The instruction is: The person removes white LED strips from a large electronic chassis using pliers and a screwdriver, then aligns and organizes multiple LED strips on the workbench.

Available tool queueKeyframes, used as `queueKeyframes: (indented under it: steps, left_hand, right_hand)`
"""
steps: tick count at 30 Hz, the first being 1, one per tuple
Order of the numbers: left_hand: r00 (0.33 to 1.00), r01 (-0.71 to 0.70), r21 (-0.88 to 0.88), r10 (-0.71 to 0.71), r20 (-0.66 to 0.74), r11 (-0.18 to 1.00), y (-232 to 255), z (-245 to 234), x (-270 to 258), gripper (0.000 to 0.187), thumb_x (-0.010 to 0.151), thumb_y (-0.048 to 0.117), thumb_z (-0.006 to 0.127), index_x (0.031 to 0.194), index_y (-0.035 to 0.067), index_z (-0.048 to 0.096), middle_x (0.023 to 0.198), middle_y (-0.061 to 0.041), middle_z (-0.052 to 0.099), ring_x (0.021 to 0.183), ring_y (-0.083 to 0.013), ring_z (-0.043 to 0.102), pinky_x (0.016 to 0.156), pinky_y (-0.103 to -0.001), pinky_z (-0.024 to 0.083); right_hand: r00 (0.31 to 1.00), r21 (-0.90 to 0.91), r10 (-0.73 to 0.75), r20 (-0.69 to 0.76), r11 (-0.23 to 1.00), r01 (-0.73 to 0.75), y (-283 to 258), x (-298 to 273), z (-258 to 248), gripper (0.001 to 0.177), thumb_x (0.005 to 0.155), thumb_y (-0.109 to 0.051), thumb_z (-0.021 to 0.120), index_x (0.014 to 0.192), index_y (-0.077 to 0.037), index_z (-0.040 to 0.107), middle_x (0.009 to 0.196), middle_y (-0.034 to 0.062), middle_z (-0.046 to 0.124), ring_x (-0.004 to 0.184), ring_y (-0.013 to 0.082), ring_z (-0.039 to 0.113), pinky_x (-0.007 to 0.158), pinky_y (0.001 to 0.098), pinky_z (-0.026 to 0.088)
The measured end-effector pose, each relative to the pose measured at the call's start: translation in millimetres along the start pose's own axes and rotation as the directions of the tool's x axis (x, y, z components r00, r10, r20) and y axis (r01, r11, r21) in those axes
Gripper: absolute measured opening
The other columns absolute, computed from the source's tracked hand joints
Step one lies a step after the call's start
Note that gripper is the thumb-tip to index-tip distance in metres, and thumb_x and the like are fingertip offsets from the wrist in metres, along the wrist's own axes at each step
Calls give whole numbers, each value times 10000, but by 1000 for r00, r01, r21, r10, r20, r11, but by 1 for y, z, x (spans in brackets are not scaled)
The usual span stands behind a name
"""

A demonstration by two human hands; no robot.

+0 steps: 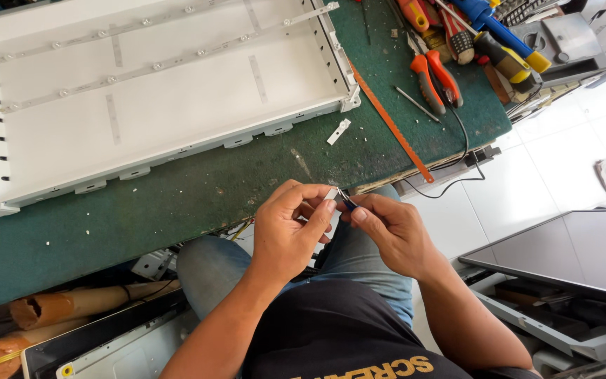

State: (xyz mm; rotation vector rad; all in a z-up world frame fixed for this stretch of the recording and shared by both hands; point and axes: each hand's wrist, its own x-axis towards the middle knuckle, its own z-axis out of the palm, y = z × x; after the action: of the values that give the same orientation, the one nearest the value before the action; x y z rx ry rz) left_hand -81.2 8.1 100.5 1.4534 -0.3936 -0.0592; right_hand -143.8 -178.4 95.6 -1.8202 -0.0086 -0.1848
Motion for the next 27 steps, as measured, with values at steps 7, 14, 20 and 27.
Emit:
queueKeyframes:
  steps: [7, 14, 20, 27]
  left_hand:
    - [1000, 28, -25, -28, -4, 999, 1, 2, 2, 166, 930, 2, 776, 1066, -92, 785, 790, -150, 660, 571, -249, 761, 430, -342, 686]
    - [999, 55, -12, -55, 3, 998, -1, 4, 2, 160, 932, 6, 771, 1062, -87, 787, 793, -149, 654, 555, -241, 751, 417, -330, 677]
    - [998, 65, 0, -65, 1, 998, -2, 6, 2, 153, 933, 5, 769, 1057, -83, 786, 789, -152, 650, 549, -242, 747, 406, -328, 670]
    - [997, 82, 12, -82, 8, 997, -7, 8, -3, 156, 936, 8, 769, 1055, -92, 788, 784, -152, 646, 540, -232, 743, 393, -319, 661]
  right_hand:
    - [1000, -43, -14, -6, 999, 14, -1, 4, -1, 325, 1068, -248, 652, 818, -58, 732, 940, 147, 841, 667, 168, 636, 596, 341, 513]
    - [1000, -81, -6, -15, 997, 5, 3, 3, -6, 346, 1068, -264, 654, 789, -73, 726, 845, 149, 819, 601, 183, 606, 568, 356, 512]
    - [1000, -117, -6, -18, 993, 4, 6, 2, -5, 370, 1064, -297, 667, 773, -76, 729, 753, 157, 777, 536, 235, 611, 536, 358, 503]
    - [1000, -171, -23, -2, 985, 23, 10, -2, -9, 414, 1077, -308, 649, 743, -68, 700, 727, 177, 763, 526, 327, 656, 537, 380, 523]
